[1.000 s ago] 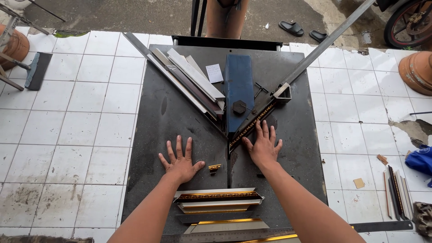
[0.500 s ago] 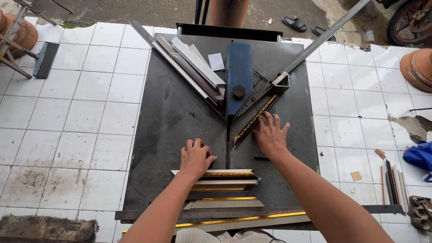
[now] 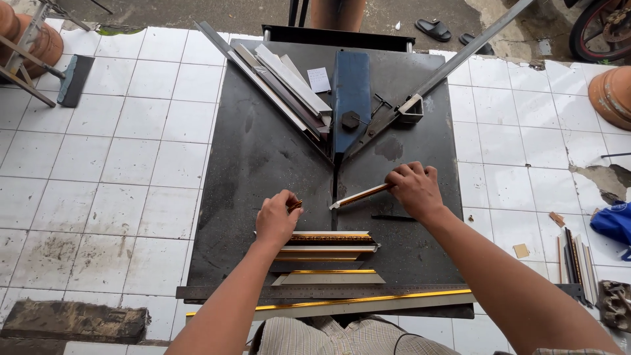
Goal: Measuring and aligning frame molding pieces on a miter cutting machine for assembly.
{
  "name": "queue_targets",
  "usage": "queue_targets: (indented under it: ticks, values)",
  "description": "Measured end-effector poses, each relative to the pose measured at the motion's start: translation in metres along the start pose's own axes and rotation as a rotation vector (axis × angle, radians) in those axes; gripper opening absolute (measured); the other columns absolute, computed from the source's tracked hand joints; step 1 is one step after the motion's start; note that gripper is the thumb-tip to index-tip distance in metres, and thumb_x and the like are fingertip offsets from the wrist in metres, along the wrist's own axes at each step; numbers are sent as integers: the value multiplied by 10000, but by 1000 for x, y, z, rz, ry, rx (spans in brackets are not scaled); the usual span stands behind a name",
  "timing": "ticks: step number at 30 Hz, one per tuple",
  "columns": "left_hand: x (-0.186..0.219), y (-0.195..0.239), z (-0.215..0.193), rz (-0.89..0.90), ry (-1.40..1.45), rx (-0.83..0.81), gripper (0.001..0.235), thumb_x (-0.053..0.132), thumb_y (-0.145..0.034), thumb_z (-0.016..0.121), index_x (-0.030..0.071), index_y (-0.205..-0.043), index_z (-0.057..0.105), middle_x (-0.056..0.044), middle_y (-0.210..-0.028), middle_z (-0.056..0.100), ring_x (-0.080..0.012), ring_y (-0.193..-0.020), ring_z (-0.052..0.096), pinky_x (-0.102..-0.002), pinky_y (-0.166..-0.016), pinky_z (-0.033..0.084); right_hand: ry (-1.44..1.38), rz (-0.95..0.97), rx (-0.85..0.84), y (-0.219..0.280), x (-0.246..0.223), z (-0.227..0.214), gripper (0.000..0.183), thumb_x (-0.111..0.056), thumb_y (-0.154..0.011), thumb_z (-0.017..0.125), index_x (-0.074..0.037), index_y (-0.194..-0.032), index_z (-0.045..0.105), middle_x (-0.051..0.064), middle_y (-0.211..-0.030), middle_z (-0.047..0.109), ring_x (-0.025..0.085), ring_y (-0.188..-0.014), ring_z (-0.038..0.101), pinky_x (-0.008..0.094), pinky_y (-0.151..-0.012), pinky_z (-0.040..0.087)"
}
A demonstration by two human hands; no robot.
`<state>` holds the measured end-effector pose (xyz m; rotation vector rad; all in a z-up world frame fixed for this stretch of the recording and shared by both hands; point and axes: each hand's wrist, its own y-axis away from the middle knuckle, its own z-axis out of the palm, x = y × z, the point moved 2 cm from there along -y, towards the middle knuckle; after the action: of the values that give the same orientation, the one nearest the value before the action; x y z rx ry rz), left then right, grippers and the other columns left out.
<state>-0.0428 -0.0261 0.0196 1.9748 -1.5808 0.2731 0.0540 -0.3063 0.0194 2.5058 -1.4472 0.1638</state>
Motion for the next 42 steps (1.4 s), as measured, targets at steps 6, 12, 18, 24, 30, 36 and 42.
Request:
queue_targets:
  ticks: [6, 12, 18, 24, 30, 36, 42]
  values:
    - [0, 67, -45, -154, 540, 302, 146, 134, -801, 622, 85, -919, 551, -100, -867, 623, -261, -840, 601, -393, -683, 498, -303, -7, 198, 43, -53, -29, 155, -373, -864, 479, -354, -1013, 515, -116, -808, 511, 79, -836, 485, 332, -839, 327]
    - [-6, 122, -20, -372, 611, 315, 163, 215, -781, 624, 131, -905, 559, -5, -830, 632, -130, -748, 591, -282, -678, 487, -536, -328, 135, 69, -124, -24, 265, -274, -843, 532, -204, -1096, 566, 1, -912, 588, 202, -758, 479, 345, -567, 361]
    - [3, 136, 42, -556, 735, -289, 165, 106, -788, 396, 148, -904, 505, 1, -855, 549, -137, -637, 549, -270, -603, 431, -622, -324, 255, 84, -133, -38, 344, -271, -773, 633, -148, -1089, 582, 18, -1081, 569, 224, -939, 475, 390, -677, 384]
    - [8, 153, 57, -413, 426, -479, 301, 396, -795, 548, 172, -630, 432, 40, -628, 455, -106, -632, 414, -258, -613, 332, -618, -731, 28, 121, -131, -26, 563, -420, -633, 745, -258, -1124, 522, 10, -1120, 481, 255, -1024, 411, 439, -796, 310]
    - [14, 161, 51, -294, 483, -324, 116, 176, -795, 619, 169, -741, 517, 32, -463, 355, -90, -455, 310, -243, -499, 278, -496, -684, 51, 134, -127, 1, 553, -414, -646, 749, -343, -1133, 497, -15, -1286, 357, 292, -1087, 318, 478, -805, 275]
    - [6, 146, 50, -309, 388, -157, 35, 210, -814, 561, 191, -799, 536, 41, -503, 376, -103, -494, 378, -271, -538, 354, -456, -623, 161, 129, -132, 4, 426, -490, -729, 650, -387, -1116, 504, -22, -1279, 357, 277, -1074, 316, 452, -789, 270]
    - [21, 127, 30, -525, 623, -153, 254, 340, -792, 520, 201, -998, 470, 34, -879, 541, -166, -815, 545, -303, -734, 396, -623, -457, 83, 119, -134, -27, 462, -459, -714, 684, -309, -1128, 543, -40, -1217, 436, 267, -1094, 347, 439, -786, 275]
